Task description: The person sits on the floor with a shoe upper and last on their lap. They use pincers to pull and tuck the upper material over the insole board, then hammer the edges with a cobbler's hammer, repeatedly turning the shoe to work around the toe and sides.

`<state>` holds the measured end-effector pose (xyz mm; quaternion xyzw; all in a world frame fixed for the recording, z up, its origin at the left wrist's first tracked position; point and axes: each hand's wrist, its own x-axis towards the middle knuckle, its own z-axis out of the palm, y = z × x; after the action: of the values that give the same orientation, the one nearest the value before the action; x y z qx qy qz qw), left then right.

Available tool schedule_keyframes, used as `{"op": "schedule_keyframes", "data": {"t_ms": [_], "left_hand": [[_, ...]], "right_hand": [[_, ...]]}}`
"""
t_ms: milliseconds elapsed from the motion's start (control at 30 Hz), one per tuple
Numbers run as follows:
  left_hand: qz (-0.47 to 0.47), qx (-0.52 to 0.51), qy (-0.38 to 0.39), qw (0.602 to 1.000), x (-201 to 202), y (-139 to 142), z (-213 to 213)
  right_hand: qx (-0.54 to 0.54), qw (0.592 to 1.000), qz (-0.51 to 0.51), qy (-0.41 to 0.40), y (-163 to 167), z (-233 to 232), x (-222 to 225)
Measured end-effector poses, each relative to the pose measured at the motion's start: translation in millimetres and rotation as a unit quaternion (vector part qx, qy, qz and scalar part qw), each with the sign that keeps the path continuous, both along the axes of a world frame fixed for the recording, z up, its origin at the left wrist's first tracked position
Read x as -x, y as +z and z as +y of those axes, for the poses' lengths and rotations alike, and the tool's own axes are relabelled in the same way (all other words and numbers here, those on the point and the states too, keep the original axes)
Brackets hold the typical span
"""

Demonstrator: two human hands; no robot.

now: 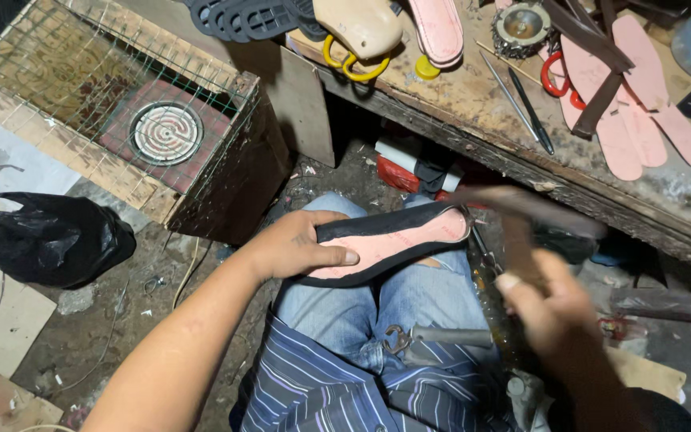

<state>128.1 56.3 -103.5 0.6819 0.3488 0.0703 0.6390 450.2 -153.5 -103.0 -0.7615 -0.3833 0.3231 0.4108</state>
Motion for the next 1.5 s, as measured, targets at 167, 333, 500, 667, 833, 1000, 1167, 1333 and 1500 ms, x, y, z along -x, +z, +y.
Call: {"op": "schedule_keyframes", "data": {"t_ms": [167, 333, 500, 667, 833, 1000, 1167, 1333, 1500], "left_hand": [[-0.02, 0.047, 0.009, 0.999, -2, -5, -3], [-0.065, 0.04, 0.003, 0.997, 4, -8, -2], [-0.043, 0.068, 0.01, 0.997, 6, -9, 1], [-0.026, 0.008, -0.002, 1.0, 9, -9, 3], [-0.072, 0.083, 0.016, 0.994, 13, -9, 2], [-0.021, -0.024, -0.001, 0.999, 21, -7, 2], [-0.028, 0.054, 0.028, 0.998, 25, -7, 0], [-0.096, 0.015, -0.003, 0.995, 31, -9, 2], [-0.087, -0.118, -0.049, 0.988, 35, -10, 1]], "right_hand": [[-0.037, 0.996, -0.077, -0.003, 27, 16, 39], [0.181, 0.949, -0.203, 0.162, 25, 29, 42], [-0.112, 0.968, -0.116, 0.192, 24, 26, 49], [0.197, 0.931, -0.202, 0.233, 27, 44, 53], [-0.044, 0.977, -0.05, 0.2, 27, 42, 59], [0.156, 0.927, -0.222, 0.257, 38, 62, 87], [-0.089, 0.966, -0.077, 0.23, 78, 53, 107], [0.113, 0.924, -0.19, 0.313, 63, 69, 122], [-0.049, 0.943, -0.139, 0.298, 57, 60, 124]]}}
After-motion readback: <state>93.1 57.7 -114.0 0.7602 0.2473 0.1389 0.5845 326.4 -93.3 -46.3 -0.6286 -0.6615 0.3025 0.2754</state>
